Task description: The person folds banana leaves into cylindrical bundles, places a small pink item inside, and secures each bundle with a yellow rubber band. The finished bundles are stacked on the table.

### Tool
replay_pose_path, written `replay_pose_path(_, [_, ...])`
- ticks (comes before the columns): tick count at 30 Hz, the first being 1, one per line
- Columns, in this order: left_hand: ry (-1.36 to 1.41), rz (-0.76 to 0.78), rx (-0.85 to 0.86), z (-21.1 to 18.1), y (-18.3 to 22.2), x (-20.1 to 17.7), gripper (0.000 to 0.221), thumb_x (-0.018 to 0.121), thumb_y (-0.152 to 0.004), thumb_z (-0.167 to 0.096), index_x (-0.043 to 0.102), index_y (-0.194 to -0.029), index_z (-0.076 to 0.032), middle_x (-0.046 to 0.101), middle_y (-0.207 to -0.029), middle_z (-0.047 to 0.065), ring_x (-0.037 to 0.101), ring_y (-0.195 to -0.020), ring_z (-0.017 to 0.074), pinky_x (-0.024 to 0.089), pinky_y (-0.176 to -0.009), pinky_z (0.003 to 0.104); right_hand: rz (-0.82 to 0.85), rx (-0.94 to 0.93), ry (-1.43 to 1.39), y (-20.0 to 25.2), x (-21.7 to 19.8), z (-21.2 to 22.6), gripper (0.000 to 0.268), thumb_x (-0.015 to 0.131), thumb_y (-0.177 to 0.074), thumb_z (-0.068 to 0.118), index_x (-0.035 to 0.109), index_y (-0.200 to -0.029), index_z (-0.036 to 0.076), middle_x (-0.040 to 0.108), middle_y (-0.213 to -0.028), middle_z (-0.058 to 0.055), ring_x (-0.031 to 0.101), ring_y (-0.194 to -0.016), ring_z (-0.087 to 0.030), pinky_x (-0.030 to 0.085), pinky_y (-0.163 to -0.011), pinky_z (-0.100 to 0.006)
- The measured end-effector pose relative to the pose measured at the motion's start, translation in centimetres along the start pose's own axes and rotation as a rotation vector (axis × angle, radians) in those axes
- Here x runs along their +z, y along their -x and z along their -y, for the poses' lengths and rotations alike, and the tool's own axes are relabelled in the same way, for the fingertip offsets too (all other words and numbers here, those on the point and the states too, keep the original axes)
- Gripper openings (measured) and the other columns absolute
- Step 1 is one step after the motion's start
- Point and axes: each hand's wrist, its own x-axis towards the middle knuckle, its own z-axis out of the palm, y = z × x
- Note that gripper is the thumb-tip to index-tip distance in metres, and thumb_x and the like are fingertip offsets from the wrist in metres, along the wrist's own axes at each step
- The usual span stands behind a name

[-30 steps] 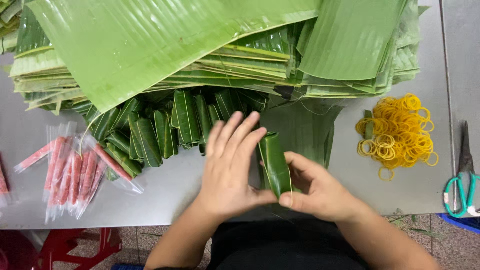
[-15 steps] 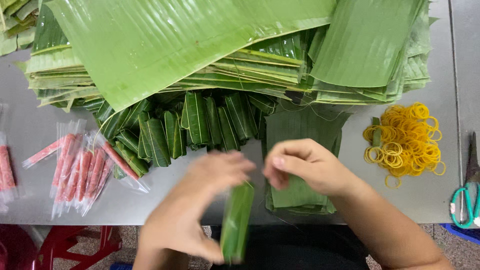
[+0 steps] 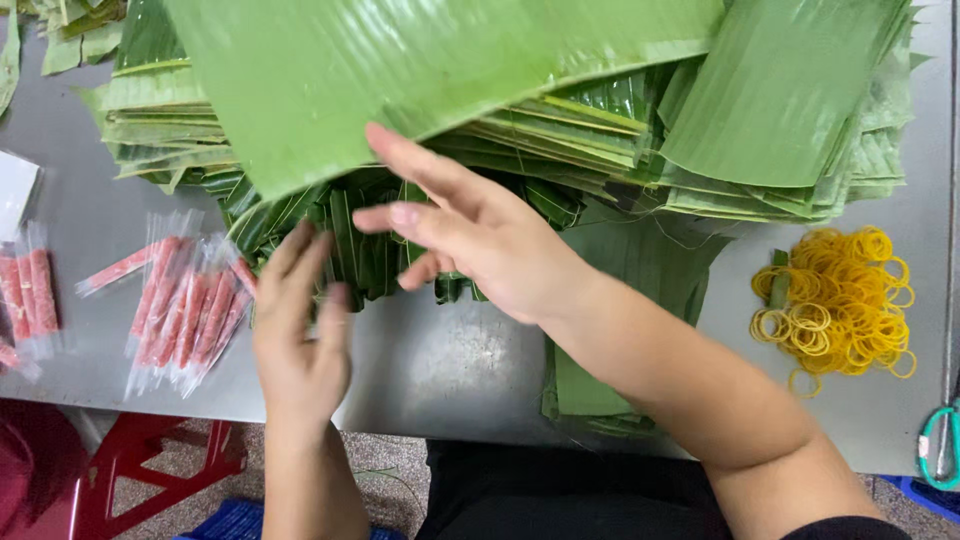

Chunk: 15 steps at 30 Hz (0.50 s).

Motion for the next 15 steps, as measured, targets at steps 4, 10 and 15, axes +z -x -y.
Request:
replay_pose_path(4, [1.425, -0.074, -0.48, -0.2, -1.5, 0.1, 0.057, 0.064, -0.097, -0.031, 0.059, -0.136, 0.01, 0.061, -0.132, 0.03, 0.06, -0.119, 0.0427, 0.051, -0.099, 0.054, -0.039, -0.118, 0.286, 5.4, -0.4, -1.0, 0.048, 0.059, -0.109, 0.022, 0.05, -0.155, 0.008, 0.057, -0.153, -0.012, 0.07, -0.124, -0.022, 0.061, -0.097, -0.032])
replay_pose_path(10, [1.429, -0.175, -0.64, -1.4, -2.4, 1.9, 0.049, 0.068, -0.096, -0.012, 0.054, -0.14, 0.004, 0.065, -0.132, 0.017, 0.066, -0.12, 0.0315, 0.056, -0.104, 0.046, 0.026, 0.088, 0.439, 9.5, -3.7, -3.6, 0.035, 0.062, -0.106, 0.035, 0.075, -0.103, 0.002, 0.08, -0.104, -0.007, 0.074, -0.092, -0.016, 0.058, -0.077, -0.03])
replay_pose_path(15, [1.472, -0.125, -0.676, -1.4, -1.1, 3.3, 0.046, 0.062, -0.098, -0.004, 0.052, -0.142, 0.003, 0.064, -0.132, 0.018, 0.066, -0.117, 0.0314, 0.057, -0.101, 0.045, -0.161, 0.211, 0.191, 8.3, -4.1, -5.5, 0.04, 0.056, -0.103, 0.043, 0.065, -0.102, 0.005, 0.059, -0.074, -0.001, 0.056, -0.062, -0.011, 0.047, -0.054, -0.027])
